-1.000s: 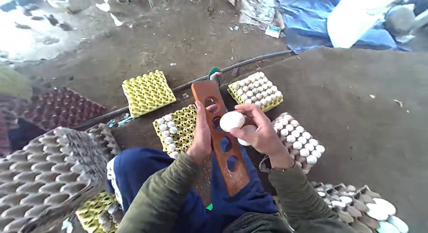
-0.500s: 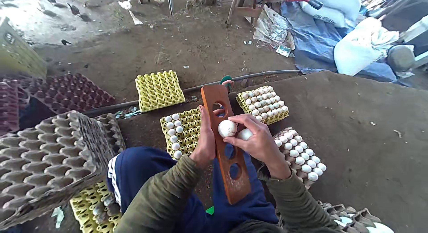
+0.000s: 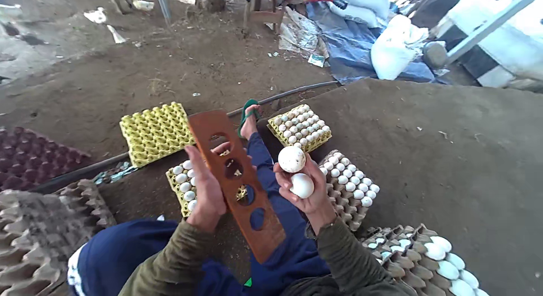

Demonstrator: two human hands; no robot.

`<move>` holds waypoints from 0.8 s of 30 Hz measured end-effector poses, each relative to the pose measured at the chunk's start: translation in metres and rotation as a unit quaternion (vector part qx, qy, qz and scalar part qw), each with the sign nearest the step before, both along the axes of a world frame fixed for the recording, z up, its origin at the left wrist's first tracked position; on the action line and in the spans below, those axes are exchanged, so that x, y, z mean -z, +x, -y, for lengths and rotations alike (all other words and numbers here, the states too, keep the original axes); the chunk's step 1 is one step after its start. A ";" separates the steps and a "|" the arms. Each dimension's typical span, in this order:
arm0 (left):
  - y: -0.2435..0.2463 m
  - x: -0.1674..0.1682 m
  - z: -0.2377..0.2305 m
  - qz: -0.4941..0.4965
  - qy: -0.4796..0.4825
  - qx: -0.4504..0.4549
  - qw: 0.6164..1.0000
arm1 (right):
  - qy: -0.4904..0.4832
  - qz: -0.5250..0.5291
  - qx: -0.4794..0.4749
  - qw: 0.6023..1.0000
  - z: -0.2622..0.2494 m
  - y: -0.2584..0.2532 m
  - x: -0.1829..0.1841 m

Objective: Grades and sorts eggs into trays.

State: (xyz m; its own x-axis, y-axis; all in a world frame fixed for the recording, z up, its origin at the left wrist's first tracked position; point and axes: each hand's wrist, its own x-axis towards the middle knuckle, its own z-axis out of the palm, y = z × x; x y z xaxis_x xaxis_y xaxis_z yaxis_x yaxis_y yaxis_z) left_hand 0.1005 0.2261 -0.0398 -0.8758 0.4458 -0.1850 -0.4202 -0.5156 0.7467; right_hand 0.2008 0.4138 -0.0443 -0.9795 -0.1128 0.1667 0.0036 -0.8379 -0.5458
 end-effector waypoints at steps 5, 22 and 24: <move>-0.002 0.003 -0.002 -0.009 0.002 -0.002 1.000 | -0.171 -0.015 0.009 0.985 -0.016 0.016 0.005; -0.019 0.021 0.014 -0.072 -0.001 0.035 0.997 | 0.056 -0.004 0.215 0.975 -0.121 0.096 0.111; -0.019 0.022 0.014 -0.066 -0.010 0.020 0.998 | 0.142 0.110 0.312 0.933 -0.135 0.107 0.120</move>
State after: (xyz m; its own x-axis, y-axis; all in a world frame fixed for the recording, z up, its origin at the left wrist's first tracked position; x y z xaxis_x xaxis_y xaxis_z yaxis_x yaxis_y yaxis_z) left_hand 0.0818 0.2125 -0.0613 -0.8750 0.4777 -0.0785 -0.3371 -0.4851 0.8069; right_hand 0.3075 0.5493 -0.1639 -0.8764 0.4816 0.0045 -0.2983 -0.5354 -0.7901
